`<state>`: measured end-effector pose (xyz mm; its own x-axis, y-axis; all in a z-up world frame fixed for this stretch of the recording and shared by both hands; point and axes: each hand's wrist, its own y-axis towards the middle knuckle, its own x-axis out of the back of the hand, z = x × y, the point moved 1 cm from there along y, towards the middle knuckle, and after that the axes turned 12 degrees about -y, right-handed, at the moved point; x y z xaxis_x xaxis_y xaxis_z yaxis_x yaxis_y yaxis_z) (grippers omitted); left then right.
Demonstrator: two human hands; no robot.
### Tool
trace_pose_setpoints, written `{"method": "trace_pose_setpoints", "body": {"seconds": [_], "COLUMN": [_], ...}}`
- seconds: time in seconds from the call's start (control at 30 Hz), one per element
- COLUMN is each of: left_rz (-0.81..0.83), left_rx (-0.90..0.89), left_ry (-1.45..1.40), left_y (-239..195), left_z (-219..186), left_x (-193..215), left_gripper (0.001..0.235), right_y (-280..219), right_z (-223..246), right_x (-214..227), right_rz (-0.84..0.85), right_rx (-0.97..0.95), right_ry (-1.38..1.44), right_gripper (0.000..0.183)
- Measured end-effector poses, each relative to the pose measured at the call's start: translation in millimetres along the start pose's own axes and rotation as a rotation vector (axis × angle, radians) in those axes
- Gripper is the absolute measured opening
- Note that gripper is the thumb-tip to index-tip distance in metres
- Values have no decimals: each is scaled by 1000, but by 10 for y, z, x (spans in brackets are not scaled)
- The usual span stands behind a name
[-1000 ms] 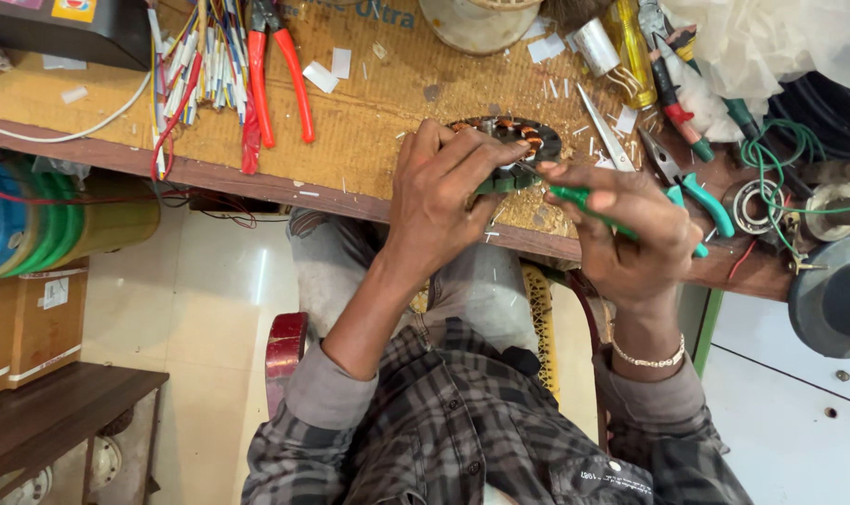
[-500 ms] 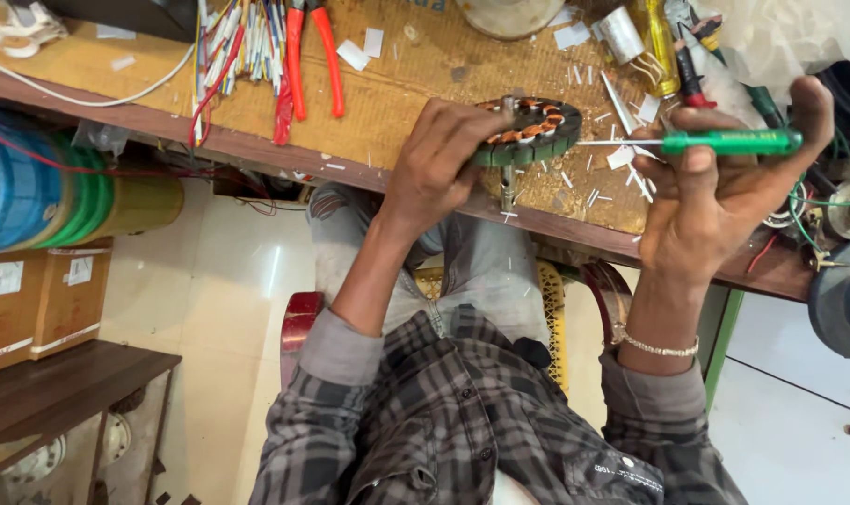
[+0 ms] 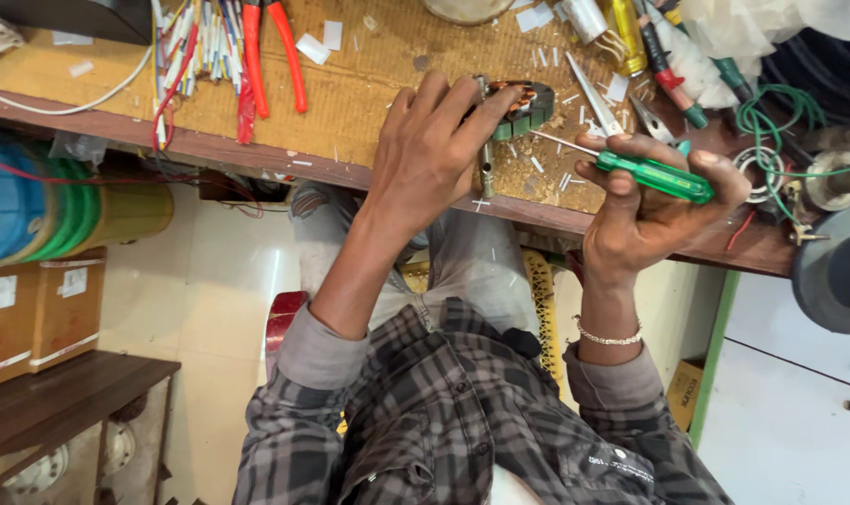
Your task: The person inserts small white plastic spacers into slots on a circular stator assembly, using a green screwdriver to adjust the copper windings and a pair of scissors to trim the spacers. The person repeats this process for multiple slots around the component.
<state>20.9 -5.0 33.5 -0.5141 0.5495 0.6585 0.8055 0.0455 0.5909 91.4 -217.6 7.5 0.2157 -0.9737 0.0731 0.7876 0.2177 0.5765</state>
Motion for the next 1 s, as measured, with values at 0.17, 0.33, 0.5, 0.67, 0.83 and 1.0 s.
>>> {"method": "trace_pose_setpoints", "body": {"seconds": [0.17, 0.33, 0.5, 0.67, 0.83, 1.0], "left_rz": [-57, -175, -133, -148, -80, -41], "left_rx": [66, 89, 106, 59, 46, 66], "left_ry": [-182, -316, -362, -335, -358, -356], "left_y": [59, 82, 50, 79, 123, 156], "left_z": [159, 232, 258, 304, 312, 295], "left_x": [109, 80, 74, 75, 66, 85], "left_gripper": [84, 81, 62, 58, 54, 56], "right_y": [36, 169, 308, 515, 636, 697], "right_z": [-30, -173, -242, -225, -172, 11], "right_x": [-68, -147, -147, -105, -143, -205], "right_rz": [40, 64, 123, 237, 288, 383], "right_rx": [-27, 7, 27, 129, 100, 96], "right_ry": [47, 20, 73, -44, -30, 3], "right_gripper": [44, 44, 48, 48, 46, 43]}}
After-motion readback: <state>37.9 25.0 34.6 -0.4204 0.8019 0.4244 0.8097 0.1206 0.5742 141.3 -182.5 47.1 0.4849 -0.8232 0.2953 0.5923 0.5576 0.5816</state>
